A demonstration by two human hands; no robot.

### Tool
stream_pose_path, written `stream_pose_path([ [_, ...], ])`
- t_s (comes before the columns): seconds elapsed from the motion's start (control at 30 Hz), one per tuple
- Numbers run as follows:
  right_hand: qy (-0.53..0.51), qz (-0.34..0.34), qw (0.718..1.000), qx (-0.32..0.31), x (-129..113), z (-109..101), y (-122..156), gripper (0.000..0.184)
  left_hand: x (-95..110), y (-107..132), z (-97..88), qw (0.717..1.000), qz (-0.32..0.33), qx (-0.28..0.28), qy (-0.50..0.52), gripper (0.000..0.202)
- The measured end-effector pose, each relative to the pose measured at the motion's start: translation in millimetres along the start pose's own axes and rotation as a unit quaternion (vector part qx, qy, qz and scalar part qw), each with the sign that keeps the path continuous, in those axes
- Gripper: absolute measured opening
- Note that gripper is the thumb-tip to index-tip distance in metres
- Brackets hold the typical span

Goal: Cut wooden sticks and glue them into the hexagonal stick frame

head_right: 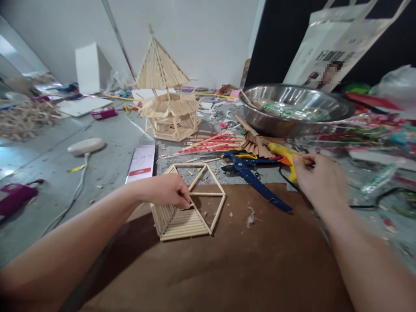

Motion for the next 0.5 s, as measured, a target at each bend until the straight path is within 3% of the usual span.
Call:
stream_pose_path([
  [0.23, 0.001, -0.144, 0.976, 0.161, -21.9, -15.3, 10.2, 0.033, 1.1, -1.6, 0.3, 1.000, 0.004, 0.011, -0.021, 0.022],
  [0.5, -0.030, -0.201, 0.961, 0.187, -32.8, -14.8, 18.3, 0.028, 0.3, -3.6, 1.0, 0.999, 0.003, 0.014, -0.039, 0.022],
])
Point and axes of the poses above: each hand's wrist, its own y-axis away from the middle knuckle, its own z-axis out of the palm, x = y × z, the point moved 7 cm from there along -y, towards the middle knuckle, and after that the axes turned 4 degrees about -z, right-handed, at the moved point
